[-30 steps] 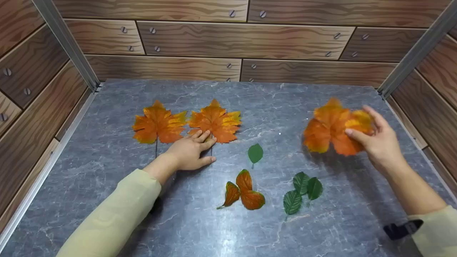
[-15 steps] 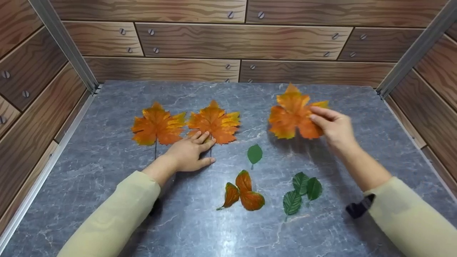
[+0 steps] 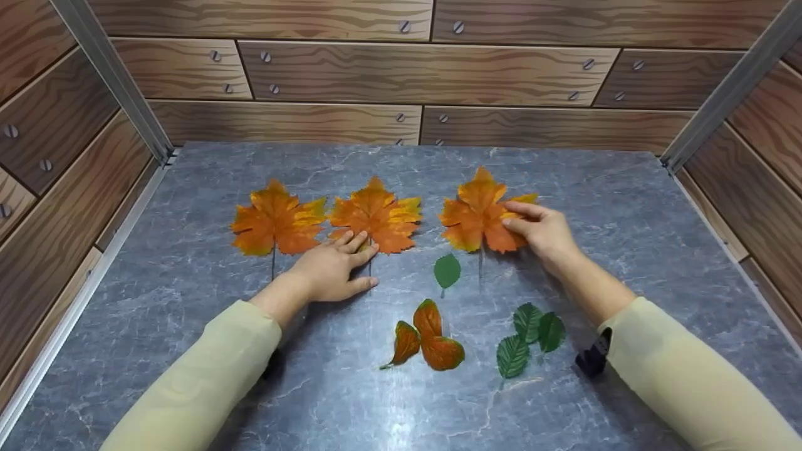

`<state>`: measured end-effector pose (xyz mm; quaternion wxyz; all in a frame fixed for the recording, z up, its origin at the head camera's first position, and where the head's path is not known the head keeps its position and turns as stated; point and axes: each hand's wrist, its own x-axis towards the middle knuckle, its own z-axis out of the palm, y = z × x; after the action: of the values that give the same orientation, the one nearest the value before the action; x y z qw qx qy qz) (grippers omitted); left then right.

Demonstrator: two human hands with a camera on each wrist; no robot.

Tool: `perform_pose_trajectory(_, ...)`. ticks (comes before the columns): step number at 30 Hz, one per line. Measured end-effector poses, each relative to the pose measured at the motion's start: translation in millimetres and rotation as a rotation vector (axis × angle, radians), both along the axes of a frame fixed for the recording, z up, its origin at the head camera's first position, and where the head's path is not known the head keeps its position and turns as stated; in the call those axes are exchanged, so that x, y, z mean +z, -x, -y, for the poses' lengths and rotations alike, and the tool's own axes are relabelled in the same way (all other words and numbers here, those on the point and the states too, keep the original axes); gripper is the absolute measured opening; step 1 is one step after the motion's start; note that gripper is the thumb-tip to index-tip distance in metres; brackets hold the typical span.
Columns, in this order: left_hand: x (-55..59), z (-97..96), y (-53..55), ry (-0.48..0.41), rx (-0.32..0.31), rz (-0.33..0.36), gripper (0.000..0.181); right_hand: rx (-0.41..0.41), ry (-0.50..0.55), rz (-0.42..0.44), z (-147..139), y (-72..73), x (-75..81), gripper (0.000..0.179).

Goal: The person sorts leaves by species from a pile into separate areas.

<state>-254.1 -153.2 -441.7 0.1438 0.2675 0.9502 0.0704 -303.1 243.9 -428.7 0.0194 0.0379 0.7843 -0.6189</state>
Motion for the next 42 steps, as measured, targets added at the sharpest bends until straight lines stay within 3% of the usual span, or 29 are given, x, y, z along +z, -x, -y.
perform_pose_trajectory(4,0.2,-0.2,0.0,0.004,0.005,0.009,0.076,0.036,-0.097,0.038,2.2,0.6,-3.5,0.051)
perform_pose_trajectory(22,-1.1,0.4,0.3,0.008,0.002,0.004,0.076,0.157,-0.233,0.088,3.6,7.4,-9.2,0.052)
perform_pose_trajectory(35,-1.6,0.7,-0.4,0.0,-0.009,-0.001,0.075,0.157,-0.322,0.011,3.8,8.0,-12.9,0.053)
perform_pose_trajectory(42,-1.6,0.1,0.3,-0.007,-0.002,0.004,0.075,0.13,-0.376,0.034,-3.3,2.4,-6.3,0.064)
